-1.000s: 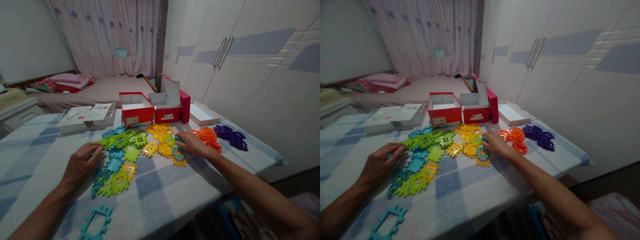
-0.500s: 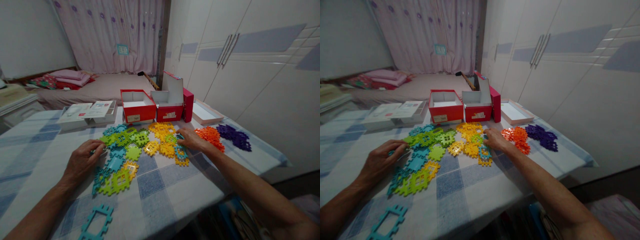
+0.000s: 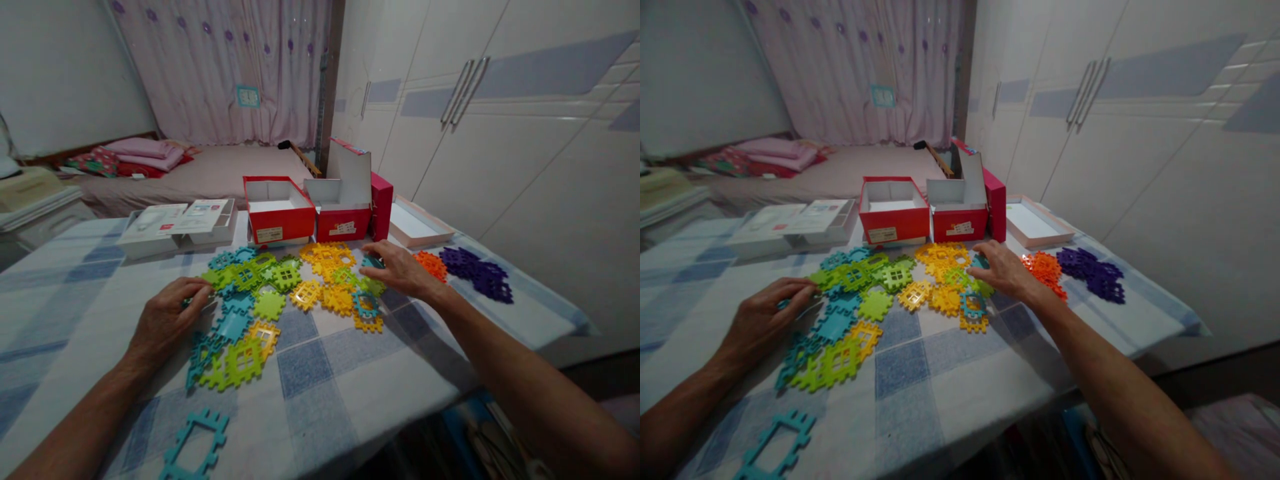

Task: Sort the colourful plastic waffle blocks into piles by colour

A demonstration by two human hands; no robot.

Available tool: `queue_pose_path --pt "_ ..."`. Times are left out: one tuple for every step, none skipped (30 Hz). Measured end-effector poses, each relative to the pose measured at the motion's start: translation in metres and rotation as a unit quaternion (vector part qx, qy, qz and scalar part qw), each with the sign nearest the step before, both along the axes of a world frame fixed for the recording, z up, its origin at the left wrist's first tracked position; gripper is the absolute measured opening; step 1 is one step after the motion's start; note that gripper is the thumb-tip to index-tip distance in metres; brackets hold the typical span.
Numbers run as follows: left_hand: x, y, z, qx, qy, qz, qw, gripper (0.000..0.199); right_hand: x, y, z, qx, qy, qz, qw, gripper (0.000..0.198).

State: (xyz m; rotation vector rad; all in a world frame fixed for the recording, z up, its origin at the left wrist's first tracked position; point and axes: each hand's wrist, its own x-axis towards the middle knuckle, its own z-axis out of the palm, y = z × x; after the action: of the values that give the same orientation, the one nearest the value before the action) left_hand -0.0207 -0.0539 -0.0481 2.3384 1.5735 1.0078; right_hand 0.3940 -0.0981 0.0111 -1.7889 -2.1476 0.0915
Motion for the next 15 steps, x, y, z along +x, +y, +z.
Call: queue_pose_path --pt "0.0 0.0 0.0 -0.001 -0.001 0.001 1.0 0.036 -0.002 -0.008 0.005 -0.004 0.007 0.013 1.0 0.043" --pt "0.0 0.0 0.0 -0.003 0.0 0.0 1.0 0.037 -0.005 -0.016 0.008 -0.015 0.011 0.029 0.999 0.043" --pt "0.001 0.0 0.001 -0.004 0.0 -0.002 1.0 0.037 -0.008 -0.023 0.01 -0.029 0.01 0.044 0.999 0.043" --pt "0.001 0.0 0.001 -0.003 0.001 -0.003 1.0 0.037 -0.011 -0.03 0.01 -0.039 0.005 0.054 0.998 0.043" --pt "0.001 0.0 0.001 -0.001 0.001 -0.003 1.0 0.037 -0.015 -0.036 0.009 -0.044 -0.003 0.06 0.997 0.043" --pt "0.001 0.0 0.001 0.002 0.001 -0.004 1.0 0.037 -0.018 -0.041 0.006 -0.045 -0.014 0.061 0.997 0.043" --pt "0.001 0.0 0.001 0.004 0.001 -0.003 1.0 0.037 -0.02 -0.045 0.003 -0.044 -0.028 0.06 0.997 0.043" --pt "0.001 0.0 0.001 0.005 0.001 -0.003 1.0 0.037 -0.022 -0.047 -0.001 -0.044 -0.044 0.057 0.996 0.043" --pt "0.0 0.0 0.001 0.004 0.002 -0.002 1.0 0.038 -0.024 -0.049 -0.006 -0.043 -0.061 0.053 0.996 0.042" --pt "0.0 0.0 0.001 0.001 0.004 -0.002 1.0 0.038 -0.024 -0.049 -0.01 -0.042 -0.076 0.05 0.995 0.042" --pt "0.0 0.0 0.001 -0.001 0.006 -0.001 1.0 0.038 -0.025 -0.049 -0.015 -0.041 -0.085 0.048 0.994 0.041" --pt "0.0 0.0 0.0 -0.002 0.007 0.0 1.0 0.038 -0.025 -0.05 -0.019 -0.041 -0.089 0.048 0.994 0.041" --pt "0.0 0.0 0.0 -0.001 0.007 0.001 1.0 0.038 -0.024 -0.05 -0.022 -0.042 -0.086 0.05 0.994 0.041" --pt "0.0 0.0 0.0 0.001 0.007 0.001 1.0 0.038 -0.023 -0.05 -0.025 -0.044 -0.08 0.053 0.994 0.043" --pt "0.0 0.0 0.0 0.003 0.005 0.001 1.0 0.039 -0.023 -0.051 -0.028 -0.045 -0.073 0.056 0.995 0.045"
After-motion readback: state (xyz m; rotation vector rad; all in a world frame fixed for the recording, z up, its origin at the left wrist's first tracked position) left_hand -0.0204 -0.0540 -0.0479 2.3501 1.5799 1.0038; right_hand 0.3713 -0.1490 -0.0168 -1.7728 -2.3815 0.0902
